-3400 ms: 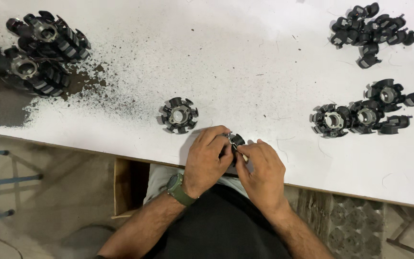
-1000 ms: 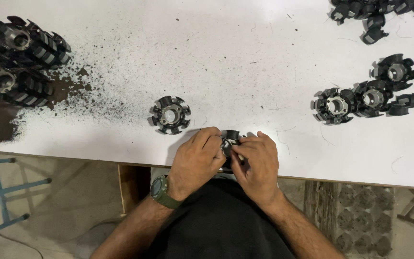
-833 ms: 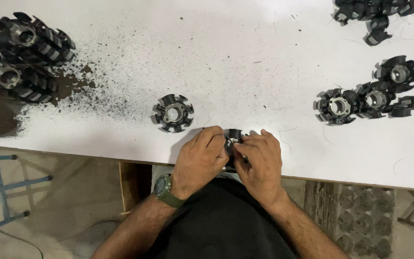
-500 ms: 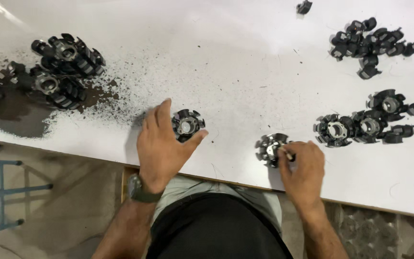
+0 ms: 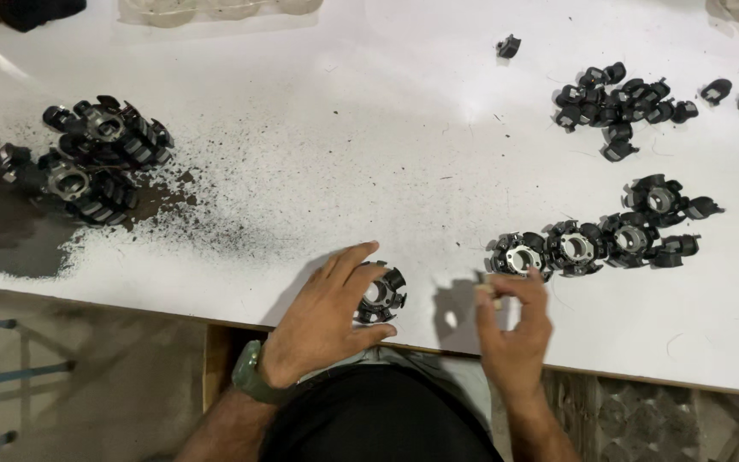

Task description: The person repeatedly picks up small black metal parts from a white table and rubs their edges with a small rectangular block, then places them back. The person also gathers and moves piles of parts across the table.

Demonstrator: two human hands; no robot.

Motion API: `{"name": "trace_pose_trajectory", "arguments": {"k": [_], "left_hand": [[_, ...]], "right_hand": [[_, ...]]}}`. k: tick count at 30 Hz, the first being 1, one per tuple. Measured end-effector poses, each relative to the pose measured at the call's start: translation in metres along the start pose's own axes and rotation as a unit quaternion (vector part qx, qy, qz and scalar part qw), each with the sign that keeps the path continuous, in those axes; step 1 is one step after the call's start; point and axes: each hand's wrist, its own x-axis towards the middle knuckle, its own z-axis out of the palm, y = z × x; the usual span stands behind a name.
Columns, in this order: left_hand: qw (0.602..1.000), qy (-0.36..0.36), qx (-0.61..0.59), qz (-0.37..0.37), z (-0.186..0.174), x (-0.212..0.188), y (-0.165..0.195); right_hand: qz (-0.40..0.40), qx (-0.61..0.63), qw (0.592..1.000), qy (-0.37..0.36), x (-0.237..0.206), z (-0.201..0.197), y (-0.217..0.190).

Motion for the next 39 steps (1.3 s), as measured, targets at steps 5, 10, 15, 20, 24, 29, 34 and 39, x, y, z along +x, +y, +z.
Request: {"name": "trace_pose_trajectory", "arguments": {"k": [5,10,15,20,24,29,34,39], "left_hand": [[0.995,0.065,0.038,-0.059,0.021,0.0,0.005],[0.992,0.101,0.009,-0.068,0.019,-0.005,-0.003],[0.992,0.004,0.097,-0.078,-0.027,-0.028,-0.006],[0.987,0.065,0.131,0.065,-0.024,-0.024,0.015],[0.988,0.101,0.089,0.081,0.003,0.0,0.017],[0.996,0.071,0.049,-0.019,0.023,0.011,0.003],[0.993,0.099,0.017,-0.056,0.034,0.0,-0.002],[0.987,0.154,0.0,-0.043,0.039,-0.006,-0.003]], "right_hand": [[-0.056,0.007,0.991,-0.125,0.005,0.037,-0.041],[-0.038,-0.024,0.986,-0.164,0.024,0.048,-0.062],[-0.06,-0.038,0.986,-0.152,0.024,0.049,-0.066],[0.023,-0.019,0.983,-0.183,0.021,0.049,-0.063],[0.004,0.012,0.985,-0.169,0.018,0.049,-0.062],[-0.041,0.049,0.988,-0.14,0.009,0.046,-0.059],[-0.08,0.013,0.987,-0.141,0.007,0.048,-0.059],[-0.076,-0.003,0.988,-0.136,0.009,0.048,-0.064]]}}
